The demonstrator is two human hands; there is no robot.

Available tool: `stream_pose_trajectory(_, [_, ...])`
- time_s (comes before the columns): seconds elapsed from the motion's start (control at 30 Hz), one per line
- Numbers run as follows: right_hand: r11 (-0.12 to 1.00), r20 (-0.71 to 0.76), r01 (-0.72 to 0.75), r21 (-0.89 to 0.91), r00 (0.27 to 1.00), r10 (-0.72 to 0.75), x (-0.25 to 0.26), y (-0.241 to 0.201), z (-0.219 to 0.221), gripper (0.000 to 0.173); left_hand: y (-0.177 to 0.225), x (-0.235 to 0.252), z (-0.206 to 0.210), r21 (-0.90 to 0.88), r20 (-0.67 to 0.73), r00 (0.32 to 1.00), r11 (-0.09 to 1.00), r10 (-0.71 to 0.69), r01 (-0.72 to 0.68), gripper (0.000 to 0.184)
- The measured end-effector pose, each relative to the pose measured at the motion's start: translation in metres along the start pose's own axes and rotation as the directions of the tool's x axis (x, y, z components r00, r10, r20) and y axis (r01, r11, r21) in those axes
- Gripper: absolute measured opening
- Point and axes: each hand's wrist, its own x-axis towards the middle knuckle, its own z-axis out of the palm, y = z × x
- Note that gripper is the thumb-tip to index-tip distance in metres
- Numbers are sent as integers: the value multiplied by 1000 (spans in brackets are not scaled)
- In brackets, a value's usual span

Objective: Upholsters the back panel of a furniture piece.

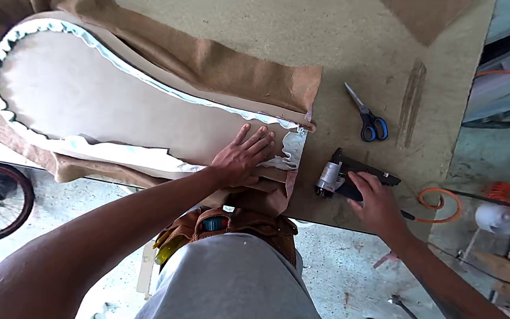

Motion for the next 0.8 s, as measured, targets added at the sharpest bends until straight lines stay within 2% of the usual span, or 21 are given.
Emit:
stream_pose_trajectory(0.1, [989,87,-39,-139,995,51,9,-16,-17,89,-1,-1,0,-19,-8,1000,1000,11,-11,102])
stream_pose_trajectory(0.13, [986,98,-55,-158,993,71,12,-26,-28,81,0,0,0,-24,-15,1000,1000,13,-14,103])
stream_pose_trajectory(0.2, [986,116,-96,-139,987,113,19,-53,-56,54,-2,-1,-1,-34,-36,999,999,17,-19,102])
stream_pose_trajectory(0.27, [985,189,-169,-18,967,170,24,-83,-85,32,-4,-2,1,-51,-64,998,998,22,-25,99])
stream_pose_trajectory(0.3, [985,202,-152,83,970,133,25,-98,-95,31,-4,-2,2,-54,-79,996,998,30,-34,99])
stream_pose_trajectory(0.37, [951,268,-30,306,962,-56,33,-121,-107,47,-5,-2,5,-61,-100,994,997,42,-48,99])
stream_pose_trajectory(0.43, [914,274,91,395,938,-212,49,-144,-105,54,-5,-3,6,-71,-99,994,996,39,-46,100])
stream_pose_trajectory(0.5, [921,271,154,359,927,-260,64,-160,-96,59,-6,-3,4,-64,-98,994,997,41,-47,99])
stream_pose_trajectory(0.63, [924,237,262,279,913,-331,80,-163,-80,55,-5,-4,4,-74,-105,994,996,32,-40,96])
stream_pose_trajectory(0.8, [919,234,291,268,905,-355,89,-165,-80,52,-5,-3,7,-105,-110,994,994,26,-38,98])
